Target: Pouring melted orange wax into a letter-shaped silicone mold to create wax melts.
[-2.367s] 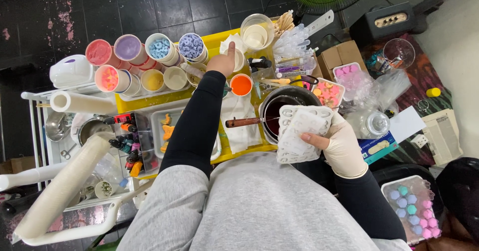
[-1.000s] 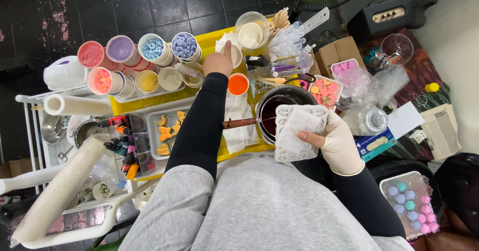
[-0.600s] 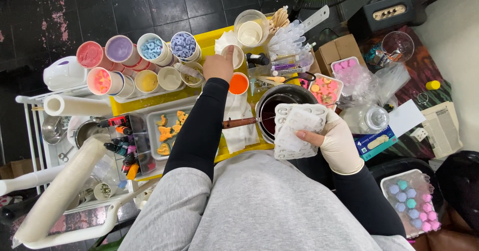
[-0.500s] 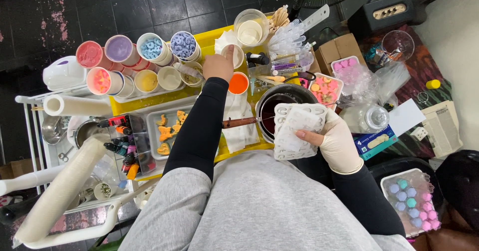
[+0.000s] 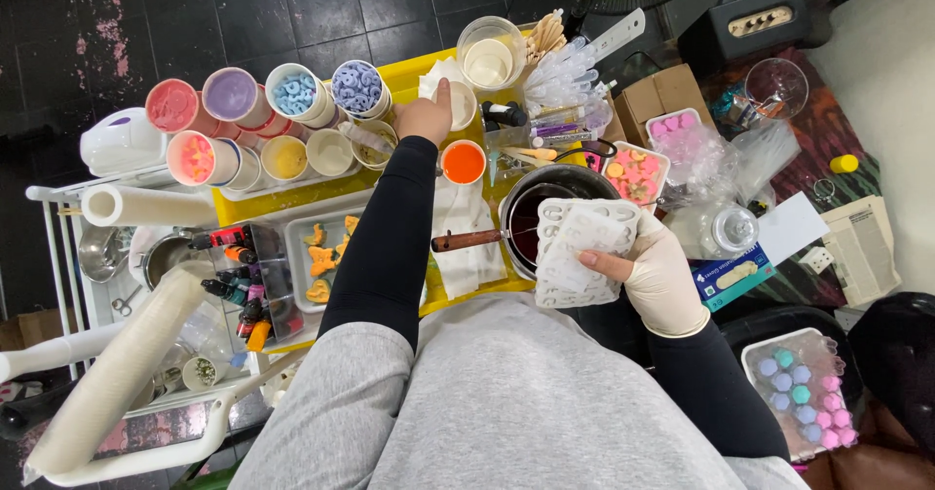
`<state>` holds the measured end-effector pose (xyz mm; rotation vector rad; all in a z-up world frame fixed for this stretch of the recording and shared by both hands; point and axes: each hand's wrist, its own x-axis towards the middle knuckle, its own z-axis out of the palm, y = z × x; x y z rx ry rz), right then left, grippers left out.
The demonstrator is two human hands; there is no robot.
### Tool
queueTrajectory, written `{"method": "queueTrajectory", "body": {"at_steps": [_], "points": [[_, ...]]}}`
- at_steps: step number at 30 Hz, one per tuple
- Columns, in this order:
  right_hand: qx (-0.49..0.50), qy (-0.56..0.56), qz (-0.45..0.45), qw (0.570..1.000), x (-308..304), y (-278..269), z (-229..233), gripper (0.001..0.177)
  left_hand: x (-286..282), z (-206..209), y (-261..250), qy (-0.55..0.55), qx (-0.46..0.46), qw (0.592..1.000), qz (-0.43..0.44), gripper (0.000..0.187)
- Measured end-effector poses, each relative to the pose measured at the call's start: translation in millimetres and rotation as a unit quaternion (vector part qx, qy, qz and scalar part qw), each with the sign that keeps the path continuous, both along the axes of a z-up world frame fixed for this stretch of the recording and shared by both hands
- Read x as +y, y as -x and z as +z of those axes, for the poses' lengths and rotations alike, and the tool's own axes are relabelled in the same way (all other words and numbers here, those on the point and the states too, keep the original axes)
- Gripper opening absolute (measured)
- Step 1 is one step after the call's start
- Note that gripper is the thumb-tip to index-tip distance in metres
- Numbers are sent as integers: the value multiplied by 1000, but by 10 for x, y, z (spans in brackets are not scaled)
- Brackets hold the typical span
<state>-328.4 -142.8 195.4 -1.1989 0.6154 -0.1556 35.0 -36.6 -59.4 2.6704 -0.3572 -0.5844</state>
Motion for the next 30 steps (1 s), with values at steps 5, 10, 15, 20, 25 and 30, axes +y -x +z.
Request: {"method": "queueTrajectory", "body": {"at_steps": [5,10,15,20,25,30], "points": [[3,3,-1,1000,-10,-15,-12,57,8,-66,-32,10,-19,1000,-9,89],[5,0,-3,1000,-17,-29,-48,54,-2,-203,-105,12,-49,998,-31,91],[13,13,3,1000,-5,-38,-10,54,-23,-438,-220,26,-24,999,-17,94],[1,15,4,1000,-1,-40,11,55,33,-155,-20,30,-67,997,-29,91],[-12,12,13,1000,2,-64,35,54,376,804,594,94,-156,982,-55,72],[-4,-2,11,1000,61,-142,94,53,807,1674,1010,209,-255,944,-22,46]]}}
